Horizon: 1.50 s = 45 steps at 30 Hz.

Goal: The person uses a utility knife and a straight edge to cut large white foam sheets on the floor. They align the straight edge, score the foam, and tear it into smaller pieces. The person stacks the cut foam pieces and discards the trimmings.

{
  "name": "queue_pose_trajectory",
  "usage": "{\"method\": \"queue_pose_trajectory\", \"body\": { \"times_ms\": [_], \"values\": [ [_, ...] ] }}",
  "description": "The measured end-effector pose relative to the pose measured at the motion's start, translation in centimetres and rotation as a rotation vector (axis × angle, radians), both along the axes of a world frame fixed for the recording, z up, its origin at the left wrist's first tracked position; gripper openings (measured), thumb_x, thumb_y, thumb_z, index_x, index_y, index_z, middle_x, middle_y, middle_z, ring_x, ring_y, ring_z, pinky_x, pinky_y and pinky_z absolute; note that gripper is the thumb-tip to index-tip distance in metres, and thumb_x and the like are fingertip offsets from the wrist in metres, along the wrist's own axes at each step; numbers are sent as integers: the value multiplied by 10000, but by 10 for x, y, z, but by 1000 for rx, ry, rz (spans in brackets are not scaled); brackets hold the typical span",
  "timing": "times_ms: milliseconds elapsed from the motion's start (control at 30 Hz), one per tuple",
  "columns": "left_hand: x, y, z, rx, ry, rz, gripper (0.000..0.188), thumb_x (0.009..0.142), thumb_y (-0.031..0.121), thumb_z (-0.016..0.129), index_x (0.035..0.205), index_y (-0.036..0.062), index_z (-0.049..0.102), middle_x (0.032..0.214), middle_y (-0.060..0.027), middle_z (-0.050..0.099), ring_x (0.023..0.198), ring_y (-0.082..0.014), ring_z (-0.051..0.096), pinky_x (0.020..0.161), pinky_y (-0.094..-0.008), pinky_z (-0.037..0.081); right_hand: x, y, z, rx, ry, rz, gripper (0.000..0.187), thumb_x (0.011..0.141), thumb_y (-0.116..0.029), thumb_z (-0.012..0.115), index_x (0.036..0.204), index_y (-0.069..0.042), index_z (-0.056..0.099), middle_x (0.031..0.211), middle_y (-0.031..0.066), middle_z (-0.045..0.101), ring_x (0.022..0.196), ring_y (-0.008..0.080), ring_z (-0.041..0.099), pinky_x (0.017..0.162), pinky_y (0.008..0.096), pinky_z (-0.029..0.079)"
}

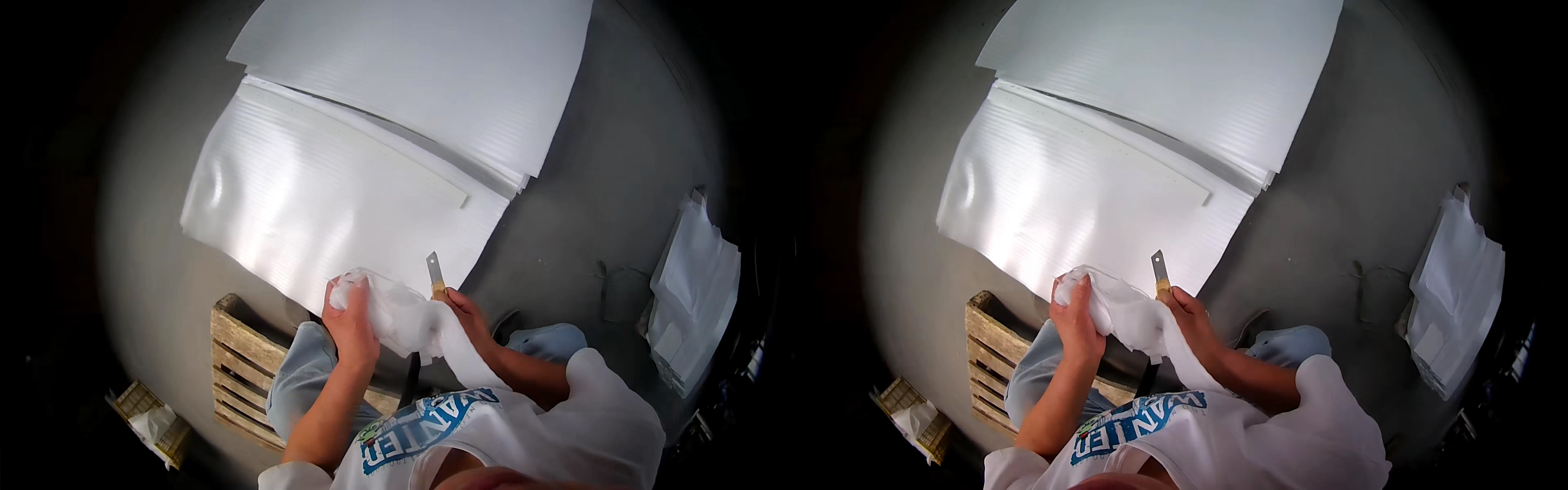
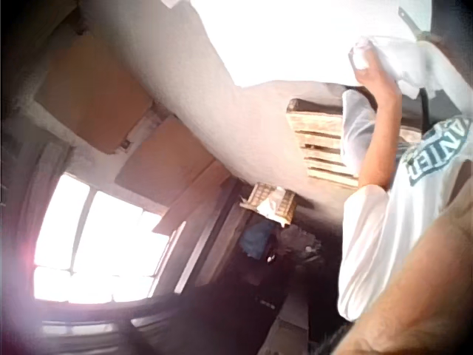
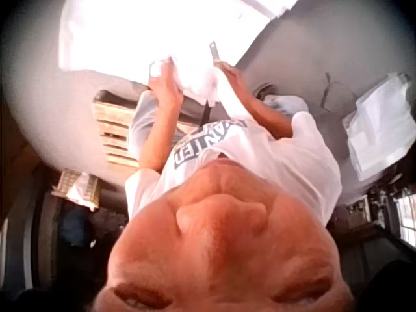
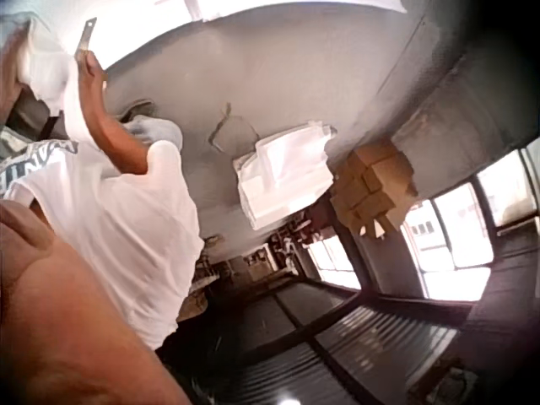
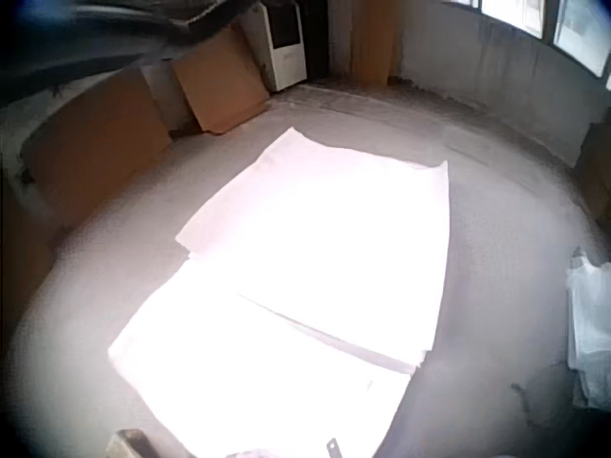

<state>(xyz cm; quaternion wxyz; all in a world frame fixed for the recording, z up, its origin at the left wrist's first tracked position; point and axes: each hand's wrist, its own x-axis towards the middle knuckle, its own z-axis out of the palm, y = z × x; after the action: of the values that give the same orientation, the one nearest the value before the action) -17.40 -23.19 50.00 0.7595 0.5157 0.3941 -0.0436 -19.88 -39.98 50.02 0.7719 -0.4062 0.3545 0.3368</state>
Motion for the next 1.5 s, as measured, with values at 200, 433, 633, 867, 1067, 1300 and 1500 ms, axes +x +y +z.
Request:
{"method": "queue_pose_trajectory", "body": {
  "times_ms": [200, 433, 633, 867, 1067, 1300, 1500],
  "values": [
    [-53, -10, -24, -61, 177, -448, 571, 829, 255, 719, 1281, 0, 481, 1114, -102, 601, 1015, -182, 571, 873, -303, 463, -2, 52, -4, -325, -138, -175, 251, 1021, -255, 467, 851, -73, 501, 770, -22, 476, 704, 47, 417, 635, 229, 379],
    [-65, -22, -2, -650, 316, -561, 629, 896, 209, 654, 1401, 41, 318, 1116, -51, 557, 1024, -153, 564, 871, -296, 479, -39, 31, -1, -545, -192, -144, 252, 1011, -257, 468, 847, -67, 468, 781, -18, 485, 708, 68, 426, 642, 242, 389],
    [-74, -37, -8, -695, 501, -697, 497, 849, 232, 691, 1256, 34, 486, 1065, -68, 603, 933, -158, 616, 797, -308, 519, -74, 13, -20, -547, -250, -162, 209, 1005, -229, 441, 838, -103, 436, 783, -33, 468, 699, 66, 412, 645, 236, 392],
    [-88, -44, -20, -541, 538, -718, 336, 808, 141, 720, 1095, 13, 600, 956, -61, 648, 835, -148, 633, 721, -295, 517, -85, -1, -27, -1157, -547, 349, 179, 879, -95, 591, 765, -36, 466, 712, 97, 499, 710, 227, 542, 591, 355, 416],
    [-123, 1, -26, -411, 650, -733, 239, 754, 59, 694, 975, -20, 654, 840, -81, 677, 696, -184, 657, 633, -316, 532, -122, -4, -22, -960, -169, 327, 113, 930, -104, 528, 955, -21, 600, 757, 81, 603, 660, 188, 601, 583, 317, 465],
    [-116, 44, 9, -491, 578, -716, 251, 752, 24, 653, 1000, -17, 642, 844, -86, 671, 708, -183, 661, 642, -323, 543, 4, -35, -70, -1306, -506, 542, 149, 864, -183, 626, 938, -61, 582, 762, 153, 623, 696, 361, 607, 618, 432, 476],
    [-117, 52, -9, -624, 507, -731, 333, 778, 22, 665, 1107, 12, 617, 911, -39, 663, 782, -118, 631, 713, -278, 512, 173, -13, -167, -1396, -629, 829, 446, 772, -184, 750, 1140, -58, 533, 856, 121, 627, 817, 320, 630, 729, 426, 499]
  ]
}}
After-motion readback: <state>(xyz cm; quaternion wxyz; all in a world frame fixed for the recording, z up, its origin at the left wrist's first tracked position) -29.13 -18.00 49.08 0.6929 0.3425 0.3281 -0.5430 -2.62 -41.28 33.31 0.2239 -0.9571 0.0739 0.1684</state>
